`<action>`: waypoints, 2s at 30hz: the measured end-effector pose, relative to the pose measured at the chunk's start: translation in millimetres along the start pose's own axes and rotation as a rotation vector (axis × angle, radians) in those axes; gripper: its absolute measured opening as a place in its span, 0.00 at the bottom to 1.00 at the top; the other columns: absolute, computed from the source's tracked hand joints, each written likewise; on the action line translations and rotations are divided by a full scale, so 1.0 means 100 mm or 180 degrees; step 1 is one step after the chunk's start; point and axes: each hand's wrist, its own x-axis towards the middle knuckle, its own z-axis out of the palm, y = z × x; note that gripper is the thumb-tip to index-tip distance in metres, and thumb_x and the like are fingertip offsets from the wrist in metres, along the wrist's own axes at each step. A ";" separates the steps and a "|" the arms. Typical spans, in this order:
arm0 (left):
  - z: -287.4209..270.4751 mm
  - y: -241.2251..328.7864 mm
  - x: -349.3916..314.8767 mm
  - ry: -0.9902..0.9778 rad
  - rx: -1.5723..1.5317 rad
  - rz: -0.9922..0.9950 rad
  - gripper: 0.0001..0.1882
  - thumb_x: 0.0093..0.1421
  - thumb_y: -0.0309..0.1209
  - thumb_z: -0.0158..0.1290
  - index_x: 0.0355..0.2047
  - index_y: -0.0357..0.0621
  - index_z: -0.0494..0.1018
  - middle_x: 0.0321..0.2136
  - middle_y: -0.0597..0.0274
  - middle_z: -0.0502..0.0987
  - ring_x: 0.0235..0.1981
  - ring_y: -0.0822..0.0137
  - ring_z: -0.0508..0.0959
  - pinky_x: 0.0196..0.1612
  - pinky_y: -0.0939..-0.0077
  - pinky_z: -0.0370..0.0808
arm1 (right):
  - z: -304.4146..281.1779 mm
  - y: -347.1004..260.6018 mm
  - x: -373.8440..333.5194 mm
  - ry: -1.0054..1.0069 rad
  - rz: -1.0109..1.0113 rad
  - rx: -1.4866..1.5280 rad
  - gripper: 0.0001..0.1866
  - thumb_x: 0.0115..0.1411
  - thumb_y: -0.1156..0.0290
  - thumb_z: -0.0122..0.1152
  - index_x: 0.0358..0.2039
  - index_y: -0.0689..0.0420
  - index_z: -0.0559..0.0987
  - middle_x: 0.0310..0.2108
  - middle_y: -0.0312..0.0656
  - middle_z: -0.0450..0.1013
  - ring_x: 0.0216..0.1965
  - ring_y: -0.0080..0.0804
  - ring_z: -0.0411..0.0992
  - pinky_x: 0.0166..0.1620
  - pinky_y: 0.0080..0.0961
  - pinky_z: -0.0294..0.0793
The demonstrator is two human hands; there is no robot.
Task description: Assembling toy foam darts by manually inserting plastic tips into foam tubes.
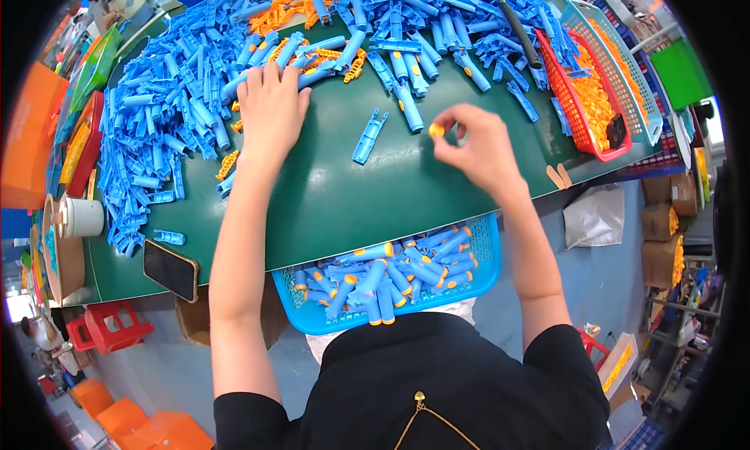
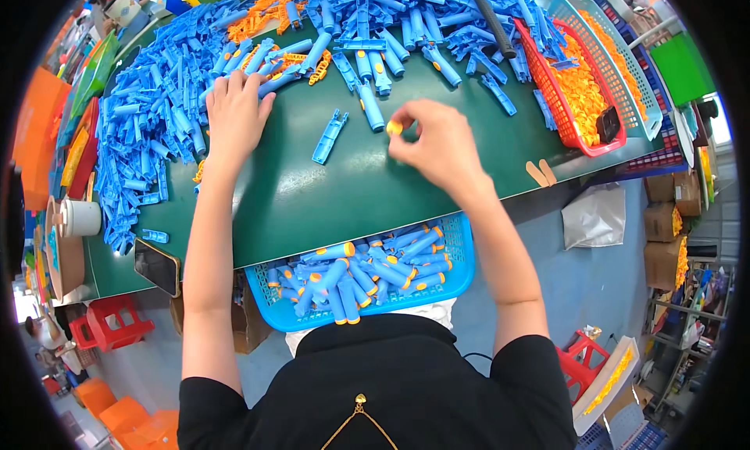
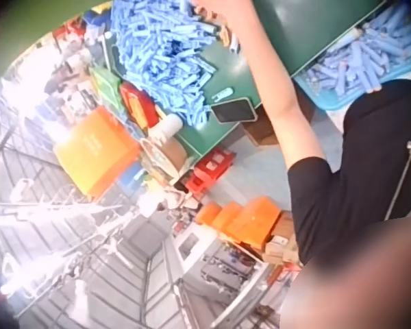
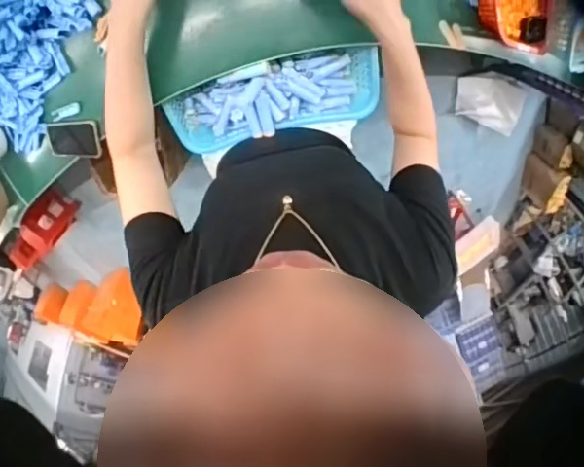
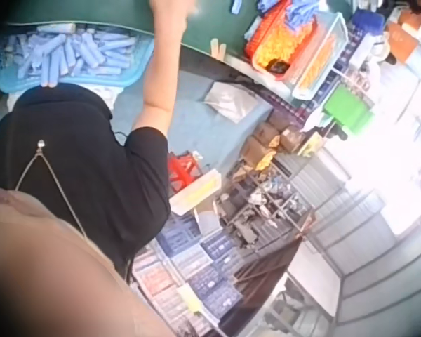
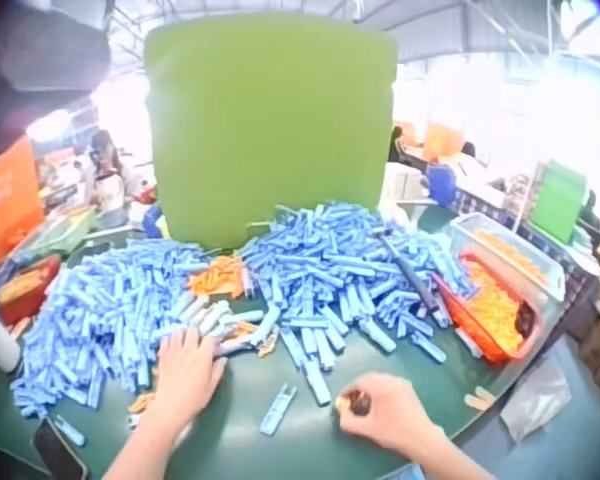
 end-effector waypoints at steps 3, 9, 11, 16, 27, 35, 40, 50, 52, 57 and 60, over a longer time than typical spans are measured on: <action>0.15 -0.07 0.03 -0.0251 0.0504 0.0027 0.15 0.52 0.34 0.61 0.38 0.47 0.73 0.37 0.59 0.73 0.42 0.56 0.71 0.43 0.61 0.66 | 0.10 -0.06 -0.21 0.0151 -0.0402 -0.0617 0.09 0.45 0.72 0.66 0.30 0.57 0.80 0.27 0.37 0.71 0.31 0.32 0.70 0.35 0.26 0.71; -0.45 0.21 -0.21 -0.0276 -0.1609 -0.0917 0.14 0.50 0.30 0.64 0.35 0.42 0.74 0.30 0.58 0.75 0.34 0.63 0.74 0.39 0.68 0.70 | 0.14 0.04 -0.27 -0.0060 -0.0255 -0.0306 0.10 0.49 0.72 0.67 0.34 0.56 0.80 0.28 0.37 0.70 0.34 0.32 0.71 0.37 0.27 0.71; -0.68 0.37 -0.43 -0.0358 -0.2177 -0.1054 0.12 0.51 0.28 0.63 0.35 0.40 0.74 0.29 0.59 0.75 0.33 0.65 0.74 0.38 0.71 0.70 | 0.13 0.09 -0.27 -0.0146 -0.0273 -0.0282 0.11 0.50 0.71 0.68 0.35 0.57 0.80 0.29 0.37 0.70 0.34 0.32 0.71 0.36 0.26 0.71; -0.69 0.90 -0.89 -0.0777 -0.3996 -0.1321 0.14 0.53 0.18 0.60 0.40 0.36 0.74 0.39 0.59 0.77 0.42 0.70 0.77 0.46 0.75 0.76 | 0.16 0.01 -0.25 -0.0288 -0.0610 0.0186 0.15 0.48 0.68 0.72 0.35 0.57 0.79 0.30 0.35 0.73 0.33 0.30 0.72 0.32 0.24 0.70; -0.48 0.97 -1.14 -0.0219 -0.3668 -0.0995 0.19 0.48 0.17 0.59 0.43 0.36 0.74 0.39 0.52 0.79 0.41 0.52 0.79 0.44 0.66 0.75 | 0.27 -0.64 -0.23 -0.0492 -0.1520 0.0759 0.17 0.43 0.70 0.74 0.34 0.58 0.78 0.30 0.39 0.76 0.31 0.36 0.73 0.33 0.26 0.71; -0.46 0.96 -1.15 -0.0137 -0.3396 -0.0774 0.20 0.50 0.19 0.59 0.46 0.36 0.74 0.41 0.51 0.79 0.43 0.52 0.79 0.44 0.65 0.75 | 0.16 -0.62 -0.14 -0.0739 -0.1140 0.0890 0.15 0.45 0.73 0.72 0.34 0.58 0.79 0.31 0.39 0.76 0.33 0.35 0.73 0.33 0.26 0.71; -0.44 0.98 -1.14 -0.0331 -0.3392 -0.0763 0.19 0.51 0.20 0.59 0.45 0.38 0.74 0.41 0.54 0.79 0.41 0.54 0.79 0.42 0.66 0.76 | 0.24 -0.29 -0.25 -0.0360 -0.1102 -0.0379 0.13 0.45 0.73 0.71 0.34 0.57 0.80 0.31 0.38 0.74 0.36 0.36 0.71 0.36 0.27 0.71; -0.49 0.92 -1.12 -0.0572 -0.3492 -0.0352 0.17 0.51 0.23 0.58 0.42 0.34 0.72 0.32 0.51 0.75 0.38 0.48 0.75 0.40 0.61 0.73 | 0.37 -0.51 -0.32 -0.0986 -0.0839 0.1545 0.24 0.40 0.68 0.79 0.38 0.60 0.80 0.29 0.39 0.74 0.28 0.28 0.70 0.31 0.24 0.68; -0.52 0.95 -1.14 -0.0502 -0.3597 -0.0259 0.17 0.51 0.24 0.58 0.43 0.35 0.72 0.32 0.51 0.74 0.36 0.49 0.75 0.39 0.62 0.73 | 0.32 -0.51 -0.33 -0.1243 -0.0610 0.2068 0.21 0.39 0.69 0.80 0.32 0.61 0.80 0.25 0.40 0.74 0.25 0.27 0.70 0.27 0.23 0.65; -0.66 1.03 -1.17 -0.0468 -0.3575 -0.0317 0.18 0.51 0.25 0.58 0.43 0.36 0.72 0.31 0.53 0.74 0.34 0.52 0.74 0.38 0.64 0.72 | 0.35 -0.55 -0.40 -0.0842 -0.0864 0.2434 0.20 0.38 0.69 0.81 0.29 0.63 0.79 0.21 0.40 0.73 0.23 0.27 0.70 0.26 0.21 0.63; -0.61 1.00 -1.14 -0.0332 -0.3396 -0.0242 0.18 0.52 0.25 0.58 0.44 0.36 0.72 0.32 0.53 0.76 0.31 0.54 0.74 0.37 0.65 0.72 | 0.35 -0.52 -0.40 -0.0820 -0.0595 0.2610 0.19 0.38 0.70 0.80 0.29 0.62 0.80 0.22 0.40 0.74 0.25 0.27 0.71 0.29 0.22 0.65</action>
